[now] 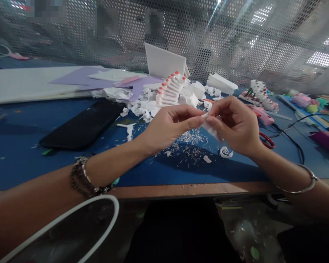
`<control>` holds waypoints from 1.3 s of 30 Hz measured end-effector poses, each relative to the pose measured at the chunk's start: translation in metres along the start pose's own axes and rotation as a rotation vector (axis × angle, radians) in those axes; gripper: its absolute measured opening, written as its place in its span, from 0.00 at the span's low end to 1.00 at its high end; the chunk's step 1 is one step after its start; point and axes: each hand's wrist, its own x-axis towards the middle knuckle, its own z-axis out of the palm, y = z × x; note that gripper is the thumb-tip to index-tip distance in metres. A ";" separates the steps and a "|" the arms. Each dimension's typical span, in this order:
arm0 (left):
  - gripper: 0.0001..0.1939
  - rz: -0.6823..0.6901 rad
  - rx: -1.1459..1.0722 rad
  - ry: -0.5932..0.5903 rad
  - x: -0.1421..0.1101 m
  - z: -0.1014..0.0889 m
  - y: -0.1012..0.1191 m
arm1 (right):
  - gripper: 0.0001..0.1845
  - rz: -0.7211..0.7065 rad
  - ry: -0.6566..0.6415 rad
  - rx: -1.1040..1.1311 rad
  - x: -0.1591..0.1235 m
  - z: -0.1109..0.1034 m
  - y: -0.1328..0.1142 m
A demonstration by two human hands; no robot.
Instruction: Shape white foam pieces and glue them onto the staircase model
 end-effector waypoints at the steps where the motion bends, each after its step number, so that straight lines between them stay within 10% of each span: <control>1: 0.07 -0.010 -0.011 0.006 0.000 -0.001 -0.002 | 0.04 -0.003 -0.001 -0.005 0.000 -0.001 0.000; 14: 0.07 -0.076 -0.061 0.037 0.002 -0.004 -0.007 | 0.06 -0.363 -0.062 -0.406 0.007 -0.010 0.002; 39: 0.06 -0.117 -0.221 0.040 0.001 0.003 -0.007 | 0.09 -0.473 -0.002 -0.546 0.001 -0.009 0.010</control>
